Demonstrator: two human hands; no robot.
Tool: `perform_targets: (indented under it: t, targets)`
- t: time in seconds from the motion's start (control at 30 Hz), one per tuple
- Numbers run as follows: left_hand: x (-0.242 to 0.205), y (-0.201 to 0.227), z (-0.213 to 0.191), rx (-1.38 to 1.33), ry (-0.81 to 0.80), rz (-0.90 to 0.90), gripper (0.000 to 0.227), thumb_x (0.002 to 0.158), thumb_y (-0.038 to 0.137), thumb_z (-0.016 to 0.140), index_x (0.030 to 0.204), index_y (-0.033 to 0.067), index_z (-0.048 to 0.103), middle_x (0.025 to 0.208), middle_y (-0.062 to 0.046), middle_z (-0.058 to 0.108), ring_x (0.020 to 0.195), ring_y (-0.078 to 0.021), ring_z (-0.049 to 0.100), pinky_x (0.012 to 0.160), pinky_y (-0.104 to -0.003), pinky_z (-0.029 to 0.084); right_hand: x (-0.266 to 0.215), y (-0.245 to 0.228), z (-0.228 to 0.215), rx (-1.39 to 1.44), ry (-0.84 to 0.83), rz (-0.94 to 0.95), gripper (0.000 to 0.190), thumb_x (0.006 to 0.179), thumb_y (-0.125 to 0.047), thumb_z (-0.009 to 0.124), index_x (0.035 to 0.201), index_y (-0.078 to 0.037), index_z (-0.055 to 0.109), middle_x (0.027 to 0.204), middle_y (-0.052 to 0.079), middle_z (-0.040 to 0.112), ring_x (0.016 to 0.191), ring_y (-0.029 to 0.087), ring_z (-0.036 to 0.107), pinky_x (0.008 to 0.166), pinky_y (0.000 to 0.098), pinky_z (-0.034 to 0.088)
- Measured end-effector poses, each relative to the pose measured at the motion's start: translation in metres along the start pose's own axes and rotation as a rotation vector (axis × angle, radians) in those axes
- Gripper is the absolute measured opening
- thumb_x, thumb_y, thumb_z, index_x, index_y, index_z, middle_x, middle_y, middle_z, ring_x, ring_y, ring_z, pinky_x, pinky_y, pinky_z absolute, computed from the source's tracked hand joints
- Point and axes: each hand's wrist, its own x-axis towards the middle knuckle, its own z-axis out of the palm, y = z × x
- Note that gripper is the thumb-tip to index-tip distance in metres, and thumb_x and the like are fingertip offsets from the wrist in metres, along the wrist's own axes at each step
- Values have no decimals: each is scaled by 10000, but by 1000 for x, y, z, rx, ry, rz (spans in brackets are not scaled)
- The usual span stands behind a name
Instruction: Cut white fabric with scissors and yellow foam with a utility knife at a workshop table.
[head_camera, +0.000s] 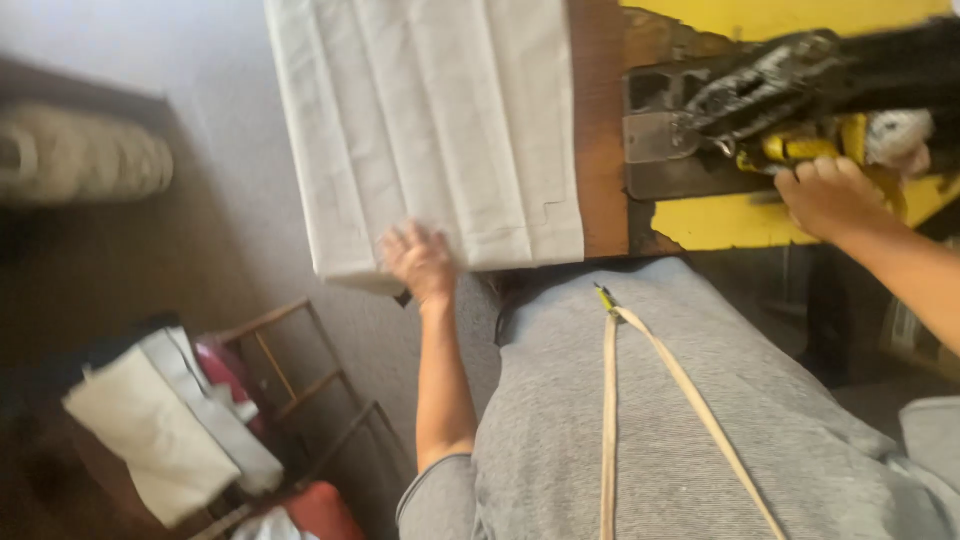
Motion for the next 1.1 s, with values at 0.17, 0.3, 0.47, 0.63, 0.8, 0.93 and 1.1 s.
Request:
perform_targets:
  t: [0.17, 0.3, 0.47, 0.63, 0.8, 0.93, 1.1]
  targets:
    - [-59, 80, 28, -119, 47, 121, 520, 908, 541, 661, 1365, 298, 621, 1502, -214, 531, 1390, -439, 460, 1083, -611, 359, 15, 8, -49, 440, -55, -201, 230, 895, -266, 708, 1033, -114, 603, 856, 32, 621, 763, 210, 648, 600, 358, 604]
    - [-100, 137, 5, -159, 99, 209, 653, 833, 587, 739, 1369, 232, 627, 1512, -157, 519, 1371, -390, 481, 1117, -570, 379, 23, 2, -126, 528, 393, -213, 145, 997, -149, 638, 1101, -146, 739, 1016, 17, 751, 818, 203, 680, 678, 343, 561]
    - [-112, 144, -5, -173, 119, 369, 891, 716, 809, 718, 1353, 192, 633, 1358, -132, 563, 1233, -338, 535, 1004, -477, 421, 47, -22, -195, 1758, 80, 52, 231, 1214, -103, 445, 1148, 29, 623, 999, 139, 601, 751, 199, 562, 602, 290, 501]
    - [-123, 144, -3, -161, 82, 447, 950, 617, 775, 830, 1222, 76, 612, 1393, -198, 565, 1284, -441, 528, 1078, -566, 427, 72, -59, -217, 1782, -611, 214, 194, 1114, -254, 584, 1028, -102, 668, 934, 39, 618, 803, 163, 578, 729, 288, 503]
    - [-134, 151, -5, -164, 75, 456, 1019, 517, 625, 967, 1233, 5, 590, 1334, -221, 545, 1361, -536, 458, 1185, -654, 363, 89, -57, -191, 1657, -755, -30, 239, 1099, -252, 521, 1025, -65, 650, 958, 111, 700, 887, 221, 663, 848, 373, 524]
    - [-146, 169, -9, -47, 327, 330, 254, 952, 110, 501, 1146, 66, 660, 1269, -159, 626, 1265, -352, 584, 1060, -557, 445, 103, -36, -213, 1598, -734, -168, 247, 1115, -309, 492, 1036, -89, 572, 835, 99, 699, 818, 219, 690, 822, 385, 534]
    - [-153, 180, 9, 24, 356, 304, 310, 978, 75, 502, 1266, 63, 616, 1308, -178, 621, 1279, -415, 569, 1053, -629, 468, 100, -34, -204, 1654, -966, 77, 197, 1053, -247, 656, 941, -117, 557, 789, 32, 513, 696, 154, 507, 708, 343, 493]
